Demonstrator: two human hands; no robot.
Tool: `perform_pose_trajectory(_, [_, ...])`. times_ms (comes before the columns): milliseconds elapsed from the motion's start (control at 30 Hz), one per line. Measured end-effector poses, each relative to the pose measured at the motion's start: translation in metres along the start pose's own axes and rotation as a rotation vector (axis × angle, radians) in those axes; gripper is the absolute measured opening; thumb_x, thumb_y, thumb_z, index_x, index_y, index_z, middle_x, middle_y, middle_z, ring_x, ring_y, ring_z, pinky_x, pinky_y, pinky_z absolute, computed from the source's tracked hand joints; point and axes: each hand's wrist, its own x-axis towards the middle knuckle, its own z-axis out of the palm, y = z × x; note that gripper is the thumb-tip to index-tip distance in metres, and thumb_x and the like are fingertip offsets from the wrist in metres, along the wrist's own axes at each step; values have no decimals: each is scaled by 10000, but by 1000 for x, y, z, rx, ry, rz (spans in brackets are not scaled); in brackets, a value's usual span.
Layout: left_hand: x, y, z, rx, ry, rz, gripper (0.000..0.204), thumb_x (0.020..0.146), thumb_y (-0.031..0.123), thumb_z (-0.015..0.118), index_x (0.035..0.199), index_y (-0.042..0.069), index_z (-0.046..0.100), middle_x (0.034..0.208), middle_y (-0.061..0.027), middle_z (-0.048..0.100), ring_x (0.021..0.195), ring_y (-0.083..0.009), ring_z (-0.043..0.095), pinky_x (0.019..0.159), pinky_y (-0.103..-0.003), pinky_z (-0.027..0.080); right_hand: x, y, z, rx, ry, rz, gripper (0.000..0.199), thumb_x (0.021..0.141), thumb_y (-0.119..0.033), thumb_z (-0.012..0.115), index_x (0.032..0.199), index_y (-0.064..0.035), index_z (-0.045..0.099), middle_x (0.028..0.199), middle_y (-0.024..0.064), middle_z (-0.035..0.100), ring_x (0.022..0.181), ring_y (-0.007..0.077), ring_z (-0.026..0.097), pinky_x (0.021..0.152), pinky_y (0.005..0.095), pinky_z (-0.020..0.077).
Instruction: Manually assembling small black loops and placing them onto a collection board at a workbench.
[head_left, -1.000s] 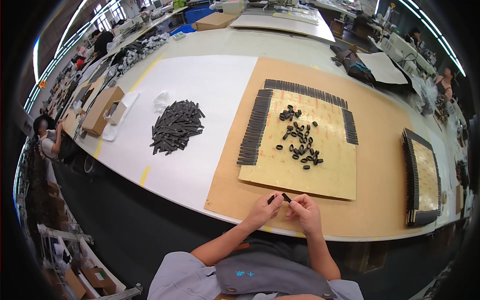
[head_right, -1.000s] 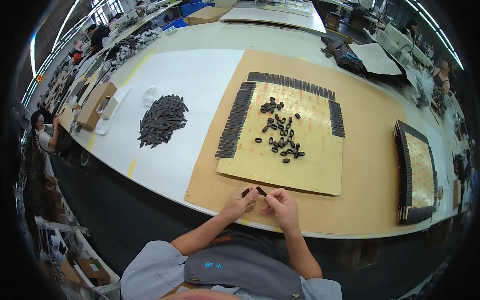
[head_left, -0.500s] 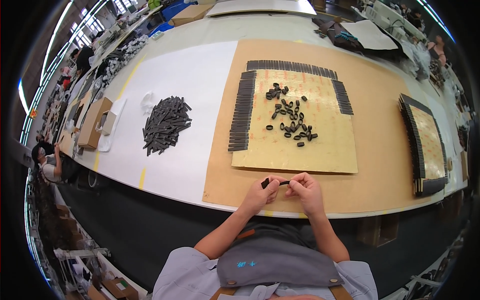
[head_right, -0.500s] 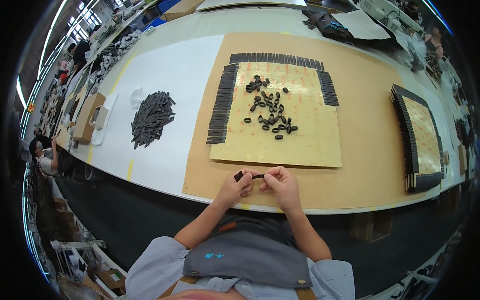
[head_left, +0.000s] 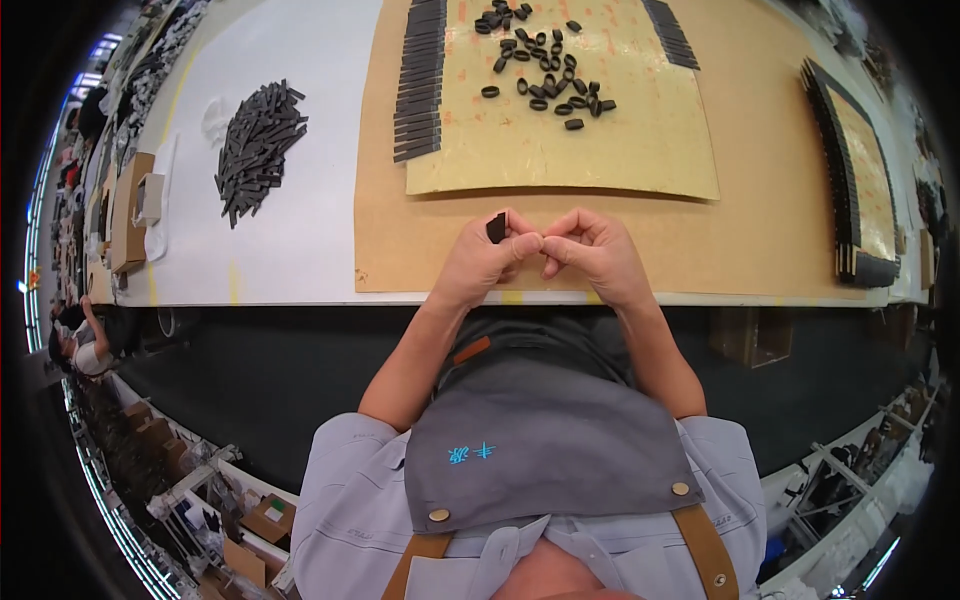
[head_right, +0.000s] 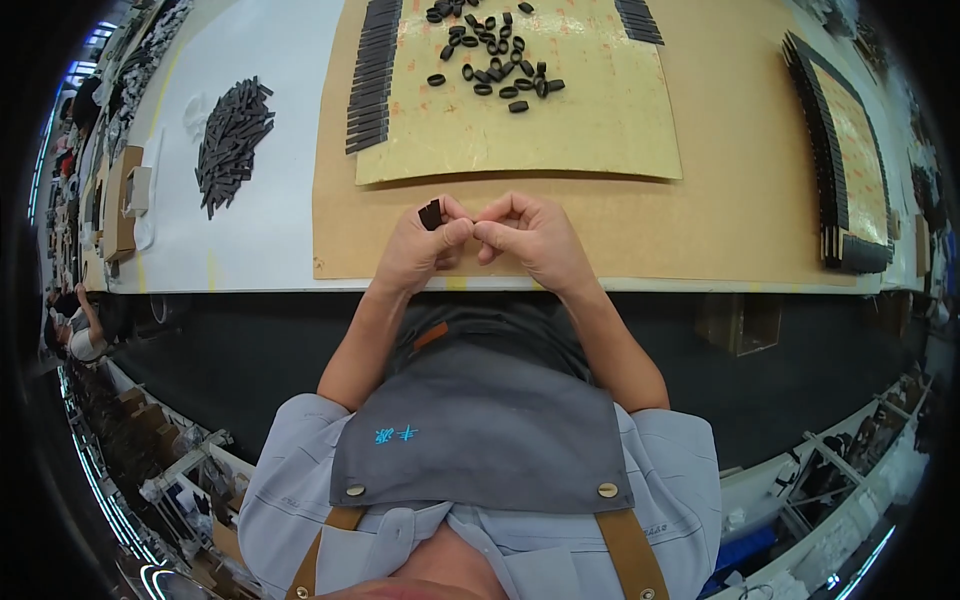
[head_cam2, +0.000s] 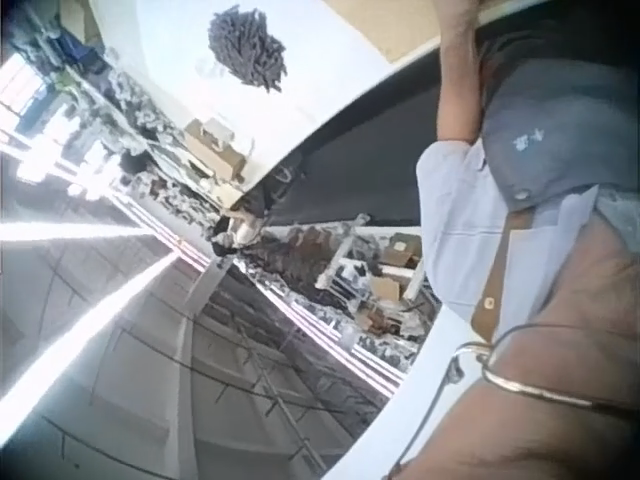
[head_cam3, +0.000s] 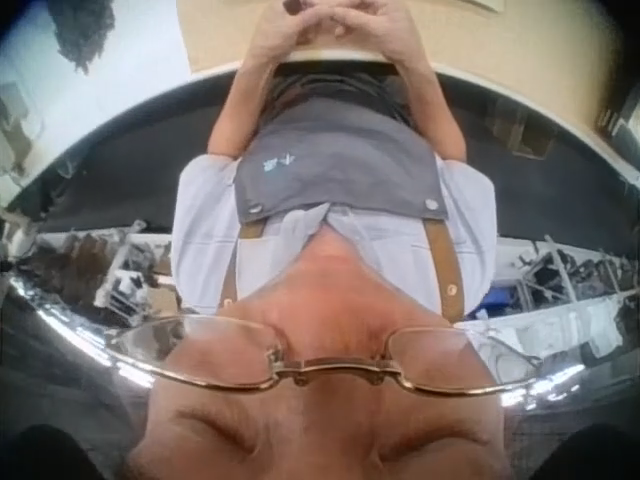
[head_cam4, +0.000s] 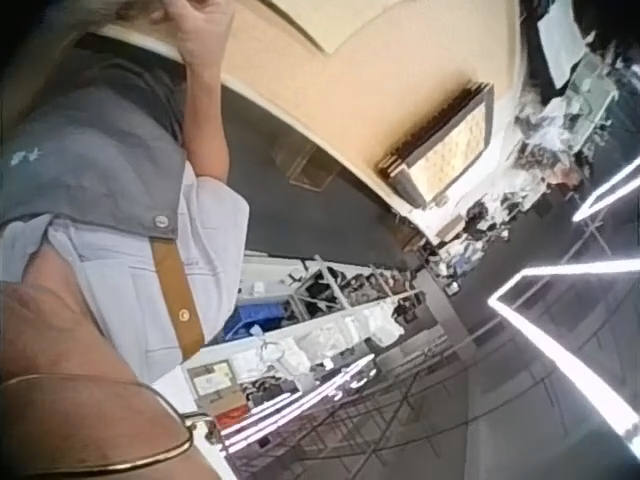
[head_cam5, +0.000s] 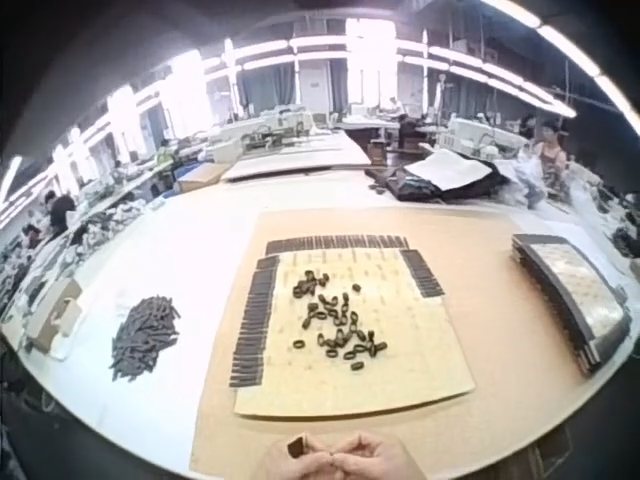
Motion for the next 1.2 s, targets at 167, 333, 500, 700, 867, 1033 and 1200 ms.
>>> perform_pose_trajectory(167, [3, 13, 6, 251, 21, -63, 179, 834, 193, 686, 806, 40, 598, 596, 61, 456, 493, -16, 353, 425, -197, 249, 3, 7, -4, -2, 56, 13, 79, 846, -39, 611, 862, 3, 546, 717, 51, 601, 599, 105, 599, 568, 263, 536])
perform_pose_trajectory(333, [1, 19, -1, 379, 10, -109, 172, 840, 210, 636, 798, 44, 621, 595, 67, 455, 504, -16, 355, 439, -206, 263, 1, 5, -8, 16, 78, 120, 77, 840, -35, 610, 863, -1, 544, 689, 43, 587, 570, 92, 582, 550, 257, 533])
perform_pose_trajectory(500, [2, 24, 2, 445, 2, -180, 191, 819, 220, 647, 769, 39, 615, 608, 68, 449, 530, -23, 356, 462, -213, 260, 1, 4, -10, -6, 63, 141, 73, 836, -33, 614, 851, -1, 550, 681, 34, 578, 559, 87, 573, 545, 257, 534])
perform_pose_trajectory(700, [5, 11, -2, 485, -26, -53, 148, 830, 186, 621, 775, 51, 603, 597, 75, 424, 509, -15, 333, 448, -203, 240, 3, 3, -9, -37, 39, 166, 80, 831, -32, 618, 859, 7, 554, 696, 38, 571, 559, 90, 572, 548, 266, 539])
perform_pose_trajectory(867, [4, 14, 2, 448, 40, -60, 151, 804, 164, 616, 744, 27, 594, 641, 69, 445, 606, -23, 354, 527, -211, 286, 1, 7, -16, -17, 2, 155, 100, 839, 10, 584, 938, 13, 566, 832, 77, 599, 703, 128, 621, 693, 273, 537])
perform_pose_trajectory(1033, [4, 13, 2, 422, 60, -43, 124, 795, 133, 605, 742, 22, 589, 640, 69, 449, 605, -23, 354, 525, -215, 292, 0, 7, -27, 47, -43, 131, 166, 864, -23, 581, 1019, 33, 570, 858, 98, 635, 807, 154, 649, 741, 264, 537])
perform_pose_trajectory(1200, [7, 6, 0, 465, 60, -2, 123, 780, 133, 602, 736, 20, 582, 622, 69, 434, 588, -23, 356, 505, -216, 295, 2, 1, -31, 67, -102, 186, 188, 870, -68, 609, 1023, 39, 584, 893, 127, 648, 830, 175, 661, 750, 267, 545])
